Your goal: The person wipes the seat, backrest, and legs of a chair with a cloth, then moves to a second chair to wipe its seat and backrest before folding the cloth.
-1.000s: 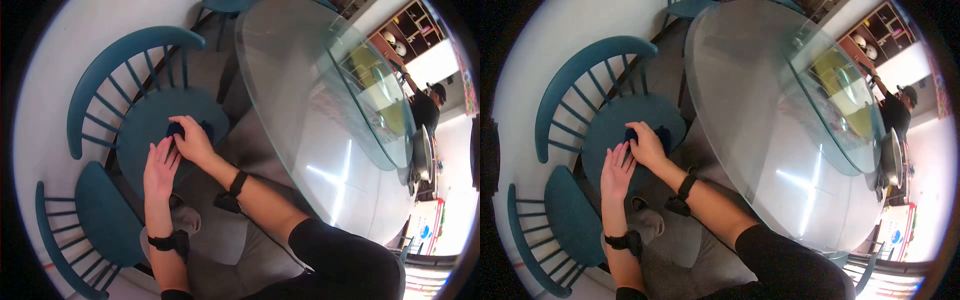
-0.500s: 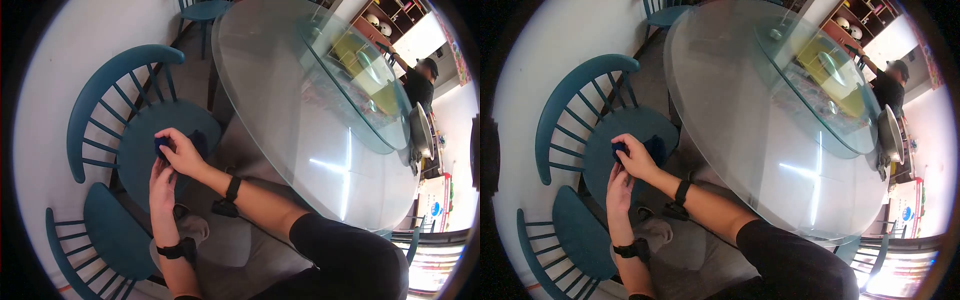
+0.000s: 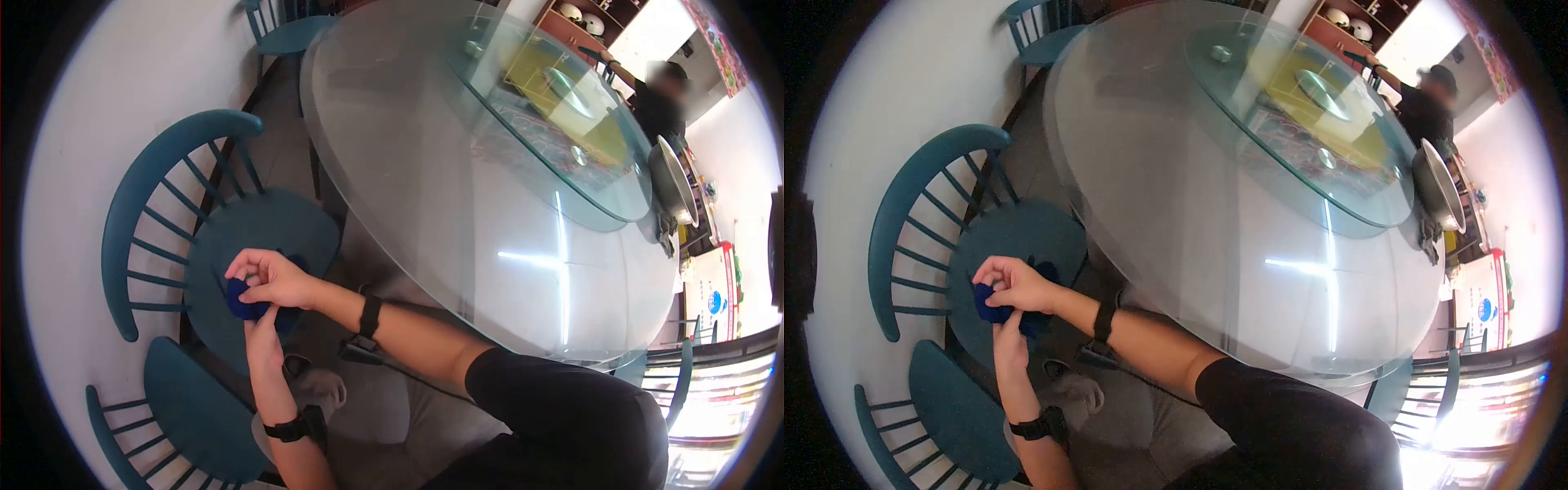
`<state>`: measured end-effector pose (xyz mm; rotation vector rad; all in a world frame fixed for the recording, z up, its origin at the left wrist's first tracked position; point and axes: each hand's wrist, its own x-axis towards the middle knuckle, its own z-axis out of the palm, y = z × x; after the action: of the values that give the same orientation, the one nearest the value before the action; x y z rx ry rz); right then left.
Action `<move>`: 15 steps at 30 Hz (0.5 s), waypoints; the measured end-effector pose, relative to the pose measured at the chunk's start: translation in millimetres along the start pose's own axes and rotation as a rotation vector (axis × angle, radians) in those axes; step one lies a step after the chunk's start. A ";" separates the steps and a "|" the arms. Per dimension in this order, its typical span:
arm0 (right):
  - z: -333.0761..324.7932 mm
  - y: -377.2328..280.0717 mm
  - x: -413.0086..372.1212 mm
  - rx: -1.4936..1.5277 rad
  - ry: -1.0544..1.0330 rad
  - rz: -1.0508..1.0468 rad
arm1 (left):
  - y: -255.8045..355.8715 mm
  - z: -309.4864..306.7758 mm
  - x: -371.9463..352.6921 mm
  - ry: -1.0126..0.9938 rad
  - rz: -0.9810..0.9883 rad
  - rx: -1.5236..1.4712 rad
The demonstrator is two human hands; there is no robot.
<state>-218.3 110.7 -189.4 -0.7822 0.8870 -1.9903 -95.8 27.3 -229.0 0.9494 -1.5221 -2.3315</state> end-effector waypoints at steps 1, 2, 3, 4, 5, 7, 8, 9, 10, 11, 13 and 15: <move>-1.2 3.4 0.6 -0.025 -0.003 -0.021 | -1.0 2.1 -0.6 -0.017 -0.024 -0.052; -1.5 7.1 0.9 -0.086 0.042 -0.023 | -1.5 4.1 -0.2 -0.038 -0.050 -0.104; -1.8 9.8 1.2 -0.091 0.052 -0.034 | -3.9 4.0 0.6 -0.052 -0.051 -0.098; -2.2 12.5 2.2 -0.111 0.060 -0.050 | -7.1 2.0 2.7 -0.043 -0.066 -0.105; -3.5 14.7 3.0 -0.131 0.064 -0.065 | -8.8 2.1 5.0 -0.031 -0.079 -0.113; -2.7 13.7 2.3 -0.117 0.053 -0.075 | -7.9 7.5 3.5 -0.008 -0.057 -0.079; -2.0 13.3 0.5 -0.166 0.037 -0.073 | -7.5 8.1 1.6 0.024 -0.035 -0.052; 0.4 13.2 -0.8 -0.217 0.021 -0.072 | -11.5 4.2 4.4 0.017 -0.034 -0.042; -0.3 17.1 -2.9 -0.218 0.028 -0.085 | -18.8 1.0 10.9 -0.010 0.002 -0.050; -0.1 20.0 -6.1 -0.210 0.018 -0.091 | -23.3 -2.7 16.4 -0.041 0.040 -0.059; 0.3 22.0 -13.5 -0.233 0.003 -0.108 | -19.9 -4.5 18.2 -0.078 0.002 -0.124; 5.7 4.8 -28.7 -0.462 -0.005 -0.049 | -15.5 -5.2 16.9 -0.124 -0.036 -0.192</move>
<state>-198.0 131.2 -195.9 -1.0704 1.3616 -1.8426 -103.0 22.1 -250.8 0.8045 -1.3016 -2.5497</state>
